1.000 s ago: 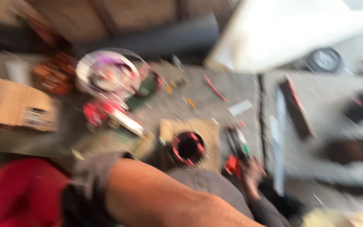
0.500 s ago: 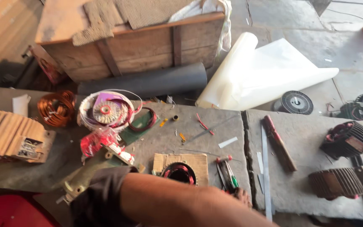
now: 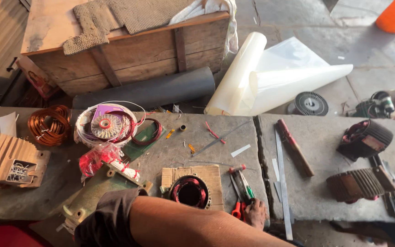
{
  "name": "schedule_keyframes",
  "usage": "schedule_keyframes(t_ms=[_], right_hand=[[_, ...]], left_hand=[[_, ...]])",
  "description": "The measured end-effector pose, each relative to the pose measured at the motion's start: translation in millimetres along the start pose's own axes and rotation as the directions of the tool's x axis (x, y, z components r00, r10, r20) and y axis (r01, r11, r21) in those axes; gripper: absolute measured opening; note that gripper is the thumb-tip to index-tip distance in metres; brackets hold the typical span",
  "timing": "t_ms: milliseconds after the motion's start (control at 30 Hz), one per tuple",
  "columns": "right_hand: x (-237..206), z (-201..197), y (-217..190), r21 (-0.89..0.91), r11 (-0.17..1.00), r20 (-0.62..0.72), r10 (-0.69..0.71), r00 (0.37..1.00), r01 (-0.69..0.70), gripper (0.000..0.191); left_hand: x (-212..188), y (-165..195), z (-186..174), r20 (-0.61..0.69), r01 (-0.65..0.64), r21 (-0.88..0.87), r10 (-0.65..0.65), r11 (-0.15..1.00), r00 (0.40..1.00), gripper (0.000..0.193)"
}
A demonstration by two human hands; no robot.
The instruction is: The person winds copper wire into the slots of a motor stator, using both hands to press and arrange the coils. They cut a strip of insulating tape with scissors and insert it into the stator slots to separate the windings.
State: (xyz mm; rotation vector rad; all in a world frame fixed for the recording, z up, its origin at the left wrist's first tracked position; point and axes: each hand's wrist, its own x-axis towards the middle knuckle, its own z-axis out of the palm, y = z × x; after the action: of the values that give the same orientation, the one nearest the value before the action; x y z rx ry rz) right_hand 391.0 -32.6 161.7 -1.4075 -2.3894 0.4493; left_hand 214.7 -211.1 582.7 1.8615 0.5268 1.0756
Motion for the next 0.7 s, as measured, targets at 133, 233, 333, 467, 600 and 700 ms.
schedule_keyframes(t_ms=[133, 233, 333, 467, 600, 700], right_hand=[[-3, 4, 5, 0.022, 1.000, 0.033, -0.004, 0.999, 0.003, 0.031], [-3, 10, 4, 0.075, 0.997, 0.031, -0.014, 0.999, 0.012, 0.031], [2, 15, -2, 0.154, 0.987, -0.025, -0.034, 0.999, 0.038, 0.032], [17, 18, -24, 0.335, 0.907, -0.037, -0.257, 0.966, 0.254, 0.032], [17, 17, -72, 0.690, 0.711, 0.287, -0.438, 0.852, 0.133, 0.019], [6, 8, -109, 0.608, 0.781, 0.434, -0.480, 0.763, 0.145, 0.020]], left_hand=[[7, 16, -7, -0.044, -0.079, 0.003, 0.079, 0.997, 0.996, 0.048], [-1, 19, -18, -0.115, -0.086, 0.035, 0.089, 0.996, 0.989, 0.049], [-23, -19, -13, -0.352, 0.034, 0.156, 0.023, 0.987, 0.936, 0.050], [-91, -148, -13, -0.865, 0.701, 0.281, -0.143, 0.656, 0.481, 0.050], [-204, -260, 30, -0.956, 0.998, -0.059, -0.288, 0.025, -0.049, 0.043], [-254, -303, 69, -0.979, 0.997, -0.045, -0.195, -0.056, -0.055, 0.034]])
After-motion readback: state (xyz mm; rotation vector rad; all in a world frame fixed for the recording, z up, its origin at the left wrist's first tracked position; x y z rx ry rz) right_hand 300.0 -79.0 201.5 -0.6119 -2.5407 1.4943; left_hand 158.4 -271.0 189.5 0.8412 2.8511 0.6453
